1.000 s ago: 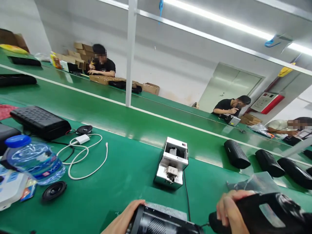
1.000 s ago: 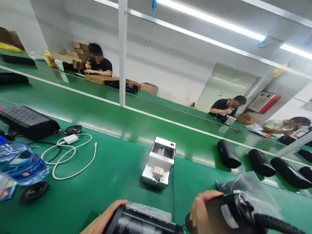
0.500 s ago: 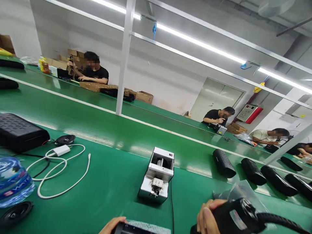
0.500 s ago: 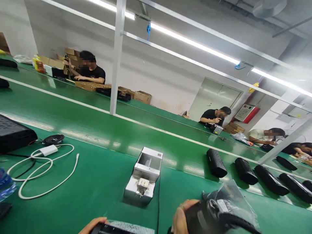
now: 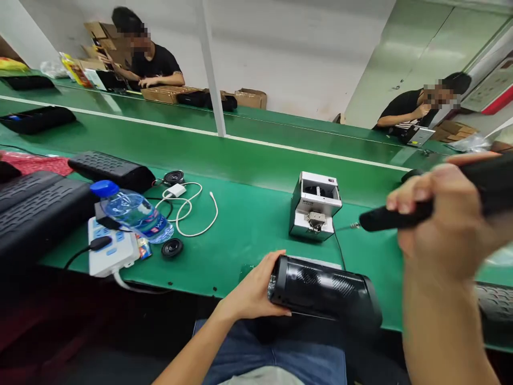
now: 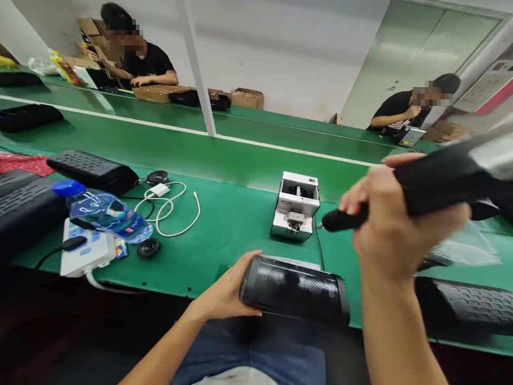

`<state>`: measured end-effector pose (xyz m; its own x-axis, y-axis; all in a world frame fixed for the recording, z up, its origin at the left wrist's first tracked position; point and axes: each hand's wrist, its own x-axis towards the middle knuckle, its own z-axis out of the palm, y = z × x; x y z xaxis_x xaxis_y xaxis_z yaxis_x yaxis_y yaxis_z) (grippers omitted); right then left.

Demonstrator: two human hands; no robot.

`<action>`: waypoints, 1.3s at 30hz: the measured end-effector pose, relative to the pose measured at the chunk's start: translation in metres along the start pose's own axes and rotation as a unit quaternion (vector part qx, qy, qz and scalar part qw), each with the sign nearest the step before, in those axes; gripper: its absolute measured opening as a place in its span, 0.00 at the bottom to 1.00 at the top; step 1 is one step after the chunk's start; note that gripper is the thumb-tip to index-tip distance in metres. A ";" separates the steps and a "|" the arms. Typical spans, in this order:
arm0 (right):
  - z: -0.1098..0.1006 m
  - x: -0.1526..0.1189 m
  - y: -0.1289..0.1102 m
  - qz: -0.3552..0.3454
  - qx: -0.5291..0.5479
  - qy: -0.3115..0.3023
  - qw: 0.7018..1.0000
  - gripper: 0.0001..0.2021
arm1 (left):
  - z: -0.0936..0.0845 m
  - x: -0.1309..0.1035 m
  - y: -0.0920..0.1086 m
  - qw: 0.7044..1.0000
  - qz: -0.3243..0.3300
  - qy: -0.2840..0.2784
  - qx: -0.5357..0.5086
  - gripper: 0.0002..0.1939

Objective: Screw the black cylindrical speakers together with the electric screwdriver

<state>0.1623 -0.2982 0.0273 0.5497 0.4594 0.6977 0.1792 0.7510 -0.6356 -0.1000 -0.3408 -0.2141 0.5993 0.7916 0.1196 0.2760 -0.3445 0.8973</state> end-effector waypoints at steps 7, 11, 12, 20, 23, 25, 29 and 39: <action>0.043 -0.003 0.056 -0.052 -0.027 -0.060 0.996 0.06 | 0.001 -0.002 0.002 1.000 0.012 0.012 0.004 0.73; 0.045 0.004 0.080 -0.036 -0.030 -0.048 0.998 0.07 | 0.001 0.000 0.002 1.000 0.009 0.012 0.006 0.72; 0.045 0.005 0.083 -0.034 -0.032 -0.046 0.998 0.07 | 0.001 0.000 0.002 1.000 0.008 0.010 0.006 0.72; 0.038 0.007 0.084 -0.097 -0.024 -0.068 0.993 0.07 | 0.001 0.002 0.001 1.000 0.024 0.008 -0.006 0.68; 0.036 0.013 0.084 -0.112 -0.008 -0.065 0.992 0.07 | 0.001 0.002 0.000 1.000 0.027 0.004 -0.002 0.67; 0.036 0.015 0.085 -0.102 -0.020 -0.063 0.993 0.07 | 0.002 0.002 0.000 0.999 0.032 0.006 0.002 0.68; 0.038 0.013 0.085 -0.099 -0.026 -0.076 0.992 0.06 | 0.002 0.001 0.001 0.999 0.036 0.011 0.006 0.69; 0.042 0.005 0.080 -0.076 -0.025 -0.086 0.993 0.08 | 0.002 0.002 -0.001 0.999 0.045 0.017 0.013 0.69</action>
<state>0.1449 -0.2158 -0.0056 0.3657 0.4202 0.8305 0.2912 0.7958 -0.5309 -0.0976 -0.3403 -0.2156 0.5969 0.7734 0.2132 0.2426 -0.4273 0.8710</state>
